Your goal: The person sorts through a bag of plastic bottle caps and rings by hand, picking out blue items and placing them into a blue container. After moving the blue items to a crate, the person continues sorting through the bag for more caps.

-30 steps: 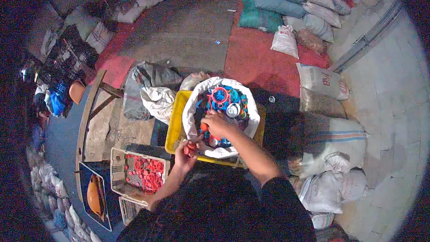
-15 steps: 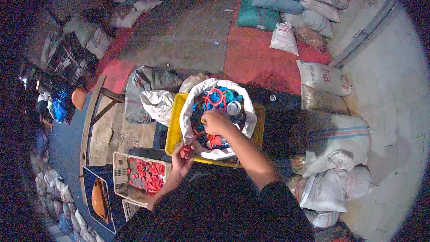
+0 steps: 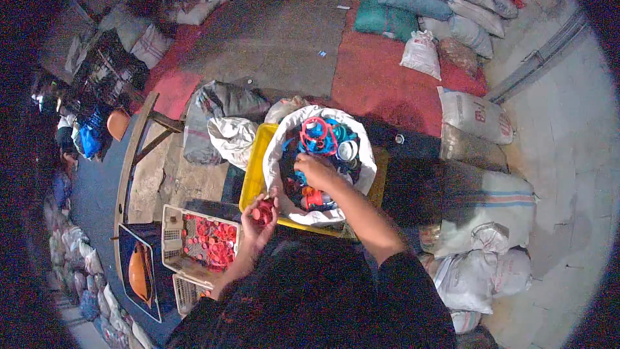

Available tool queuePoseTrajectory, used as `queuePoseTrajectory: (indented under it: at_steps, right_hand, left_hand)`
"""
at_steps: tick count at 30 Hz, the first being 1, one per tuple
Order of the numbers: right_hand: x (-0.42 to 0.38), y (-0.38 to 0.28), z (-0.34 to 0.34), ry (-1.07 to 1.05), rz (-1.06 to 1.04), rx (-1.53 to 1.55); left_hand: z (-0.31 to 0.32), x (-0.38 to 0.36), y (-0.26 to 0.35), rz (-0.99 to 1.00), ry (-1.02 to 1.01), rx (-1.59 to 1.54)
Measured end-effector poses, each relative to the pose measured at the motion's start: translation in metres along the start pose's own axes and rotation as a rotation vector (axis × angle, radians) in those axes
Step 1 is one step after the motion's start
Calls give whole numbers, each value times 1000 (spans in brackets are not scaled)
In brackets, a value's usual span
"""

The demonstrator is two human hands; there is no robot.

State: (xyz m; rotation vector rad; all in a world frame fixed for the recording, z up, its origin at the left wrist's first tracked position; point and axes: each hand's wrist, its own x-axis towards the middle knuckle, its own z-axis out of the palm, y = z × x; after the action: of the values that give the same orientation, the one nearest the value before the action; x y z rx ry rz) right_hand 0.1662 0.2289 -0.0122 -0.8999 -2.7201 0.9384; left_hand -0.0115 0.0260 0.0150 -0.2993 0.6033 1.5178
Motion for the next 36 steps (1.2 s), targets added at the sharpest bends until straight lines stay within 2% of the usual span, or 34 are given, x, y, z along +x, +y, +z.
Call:
queuePoseTrajectory:
  at_steps: [4,5,8,12,13,16,17,20,21,24,25,29,32,33,36]
  right_hand:
    - [-7,-15,-15,155,18,119]
    - [-8,-22,-17,150,4,65]
    - [-9,-29,4,113,-207,-30]
    - [-20,-22,9,-47,-60,-128]
    - [-22,-17,9,36,-93,-130]
    - [-37,-15,-9,210,-74,219]
    - [-36,-6,-3,418,-188,286]
    - [-55,-15,-28,179,178,799]
    - [-60,-19,-28,186,239,1070]
    - [-74,-36,-33,154,175,1829]
    - [-79,-41,-33,180,192,1910]
    - [-89,-53,-25,150,113,2056]
    - [-95,-70,-29,256,-41,1994]
    - [-97,-79,-34,295,-24,1925]
    - [-103,-81,-27,428,89,1410]
  left_hand:
    - [-12,-1,0,-6,-16,-25]
    - [-14,0,-1,-8,-16,-23]
    - [-13,0,-3,-20,-23,-10]
    - [-5,-4,-1,-21,8,-12]
    - [-5,-3,0,-11,-7,-3]
    - [-9,-6,1,0,-46,7]
    - [-12,-3,2,-6,-67,4]
    - [-16,1,0,-23,-80,-9]
    - [-12,1,-3,-29,-59,-17]
    - [6,1,-11,-67,-95,-13]
    - [16,1,-15,-69,-91,2]
    - [33,7,-28,-95,-72,-4]
    - [41,12,-34,-131,-85,32]
    - [40,15,-36,-143,-71,40]
    - [37,23,-43,-183,-55,145]
